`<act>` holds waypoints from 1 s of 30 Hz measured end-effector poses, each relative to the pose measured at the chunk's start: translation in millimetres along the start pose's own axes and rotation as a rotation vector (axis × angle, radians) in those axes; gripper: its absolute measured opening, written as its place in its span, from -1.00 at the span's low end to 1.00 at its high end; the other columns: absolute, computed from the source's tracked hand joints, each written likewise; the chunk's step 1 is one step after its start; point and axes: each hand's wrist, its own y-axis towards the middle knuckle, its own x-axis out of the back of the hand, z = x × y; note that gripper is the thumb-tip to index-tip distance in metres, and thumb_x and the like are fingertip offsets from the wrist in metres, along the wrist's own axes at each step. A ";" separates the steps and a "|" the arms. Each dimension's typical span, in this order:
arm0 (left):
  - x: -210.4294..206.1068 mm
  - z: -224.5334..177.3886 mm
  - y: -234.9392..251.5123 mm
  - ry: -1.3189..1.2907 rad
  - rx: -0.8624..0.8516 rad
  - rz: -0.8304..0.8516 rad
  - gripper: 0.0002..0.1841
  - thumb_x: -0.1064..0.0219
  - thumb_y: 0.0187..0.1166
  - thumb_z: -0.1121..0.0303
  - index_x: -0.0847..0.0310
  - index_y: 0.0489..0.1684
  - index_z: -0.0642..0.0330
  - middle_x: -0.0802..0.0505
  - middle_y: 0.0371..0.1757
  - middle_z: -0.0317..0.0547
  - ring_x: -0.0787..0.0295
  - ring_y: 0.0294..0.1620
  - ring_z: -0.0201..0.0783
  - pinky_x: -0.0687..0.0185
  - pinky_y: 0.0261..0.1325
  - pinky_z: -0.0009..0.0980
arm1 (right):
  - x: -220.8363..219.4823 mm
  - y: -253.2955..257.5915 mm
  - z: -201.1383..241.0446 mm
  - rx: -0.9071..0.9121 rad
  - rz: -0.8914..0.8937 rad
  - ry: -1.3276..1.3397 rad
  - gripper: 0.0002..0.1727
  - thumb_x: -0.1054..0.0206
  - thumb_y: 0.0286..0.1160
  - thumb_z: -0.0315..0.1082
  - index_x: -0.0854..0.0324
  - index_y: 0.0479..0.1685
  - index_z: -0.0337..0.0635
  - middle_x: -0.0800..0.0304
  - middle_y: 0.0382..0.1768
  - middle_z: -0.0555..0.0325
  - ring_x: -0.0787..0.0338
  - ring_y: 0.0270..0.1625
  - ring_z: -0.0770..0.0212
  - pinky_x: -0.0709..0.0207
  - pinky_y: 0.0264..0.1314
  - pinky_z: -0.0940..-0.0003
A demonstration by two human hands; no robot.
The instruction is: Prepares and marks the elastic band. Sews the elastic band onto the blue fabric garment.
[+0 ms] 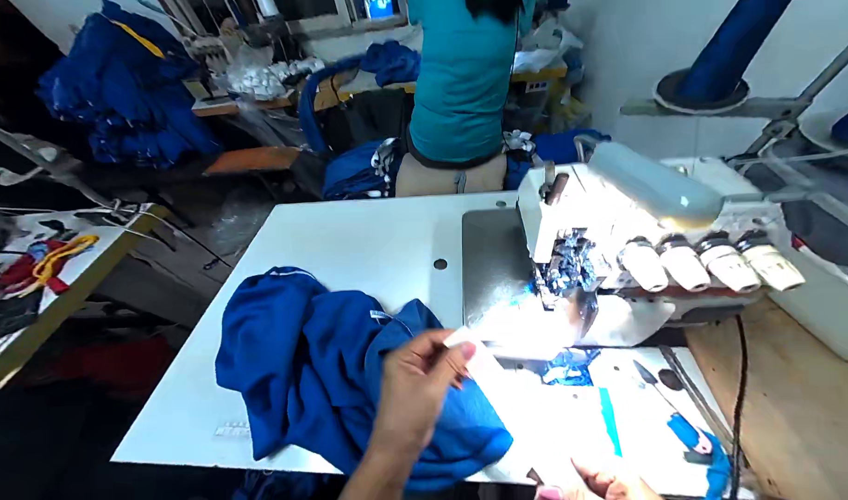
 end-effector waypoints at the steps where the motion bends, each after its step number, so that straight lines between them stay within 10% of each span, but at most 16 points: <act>1: 9.1 -4.4 1.4 0.018 -0.020 -0.042 -0.90 -0.41 0.51 0.51 -0.83 -0.21 0.12 -0.90 -0.39 -0.32 -0.81 -0.44 -0.49 -0.78 -0.30 -0.54 | 2.8 -4.5 -0.1 0.000 -0.013 0.037 -0.86 -0.26 0.62 -0.52 -0.75 -0.14 -0.27 -0.95 -0.30 0.30 -0.92 -0.21 0.42 -0.81 0.05 0.38; 10: 59.1 -16.3 -45.5 0.720 -0.073 -0.048 -0.88 -0.38 0.46 0.48 -0.69 -0.16 0.34 -0.84 -0.37 -0.31 -0.75 -0.49 -0.62 -0.74 -0.41 -0.65 | 28.7 -19.8 18.4 0.005 -0.177 0.090 -0.86 -0.36 0.49 -0.58 -0.68 -0.13 -0.14 -0.93 -0.24 0.28 -0.94 -0.33 0.30 -0.87 -0.30 0.35; 14: 48.9 -16.6 -64.7 0.935 -0.263 0.202 -0.67 -0.48 0.49 0.22 -0.76 0.02 0.32 -0.78 0.19 0.27 -0.71 0.29 0.08 -0.64 0.29 -0.02 | 19.3 -15.6 18.7 0.164 -0.150 -0.201 -0.92 -0.43 0.47 -0.45 -0.76 -0.15 -0.22 -0.89 -0.35 0.31 -0.84 -0.47 0.49 -0.78 -0.43 0.54; 16: 18.2 -12.4 -69.6 0.763 -0.310 0.380 -0.47 -0.47 0.51 -0.05 -0.76 0.20 0.22 -0.77 0.37 0.17 -0.61 0.53 0.04 -0.45 0.59 0.09 | 3.8 -7.9 23.5 0.293 -0.116 -0.303 -0.83 -0.50 0.44 -0.41 -0.78 -0.09 -0.30 -0.91 -0.35 0.21 -0.81 -0.48 0.53 -0.73 -0.43 0.60; 18: -3.3 0.2 -69.4 0.522 -0.278 0.469 -0.47 -0.49 0.47 -0.07 -0.79 0.13 0.24 -0.90 0.15 -0.07 -0.77 0.34 -0.30 -0.51 0.61 -0.14 | -7.7 -3.3 28.4 0.365 -0.087 -0.344 -0.78 -0.52 0.41 -0.42 -0.77 -0.04 -0.33 -0.91 -0.23 0.16 -0.82 -0.34 0.55 -0.74 -0.27 0.63; 22: -8.6 25.0 -62.0 0.050 -0.062 0.435 -0.84 -0.61 0.36 0.37 -0.82 -0.31 0.28 -0.88 -0.35 -0.29 -0.78 -0.32 -0.60 -0.74 -0.18 -0.65 | -5.8 -4.8 37.0 0.277 0.044 -0.067 -0.82 -0.34 0.55 -0.56 -0.68 0.06 -0.35 -0.94 -0.20 0.18 -0.93 -0.26 0.40 -0.87 -0.16 0.44; 26: -2.9 27.6 -64.4 0.008 0.010 0.415 -0.89 -0.61 0.34 0.43 -0.85 -0.34 0.27 -0.90 -0.32 -0.27 -0.80 -0.31 -0.58 -0.75 -0.19 -0.64 | 0.3 -10.8 30.5 0.204 0.103 0.099 -0.76 -0.19 0.70 -0.53 -0.67 0.18 -0.38 -0.94 -0.05 0.13 -0.96 -0.07 0.28 -0.87 0.10 0.30; 30: -1.1 27.8 -64.7 0.003 0.062 0.535 -0.83 -0.57 0.37 0.49 -0.81 -0.16 0.33 -0.92 -0.22 -0.23 -0.84 -0.24 -0.53 -0.80 -0.08 -0.56 | -2.6 -9.9 16.2 0.281 -0.109 -0.057 -0.89 -0.31 0.57 -0.55 -0.74 -0.10 -0.31 -0.95 -0.26 0.24 -0.91 -0.31 0.44 -0.85 -0.20 0.47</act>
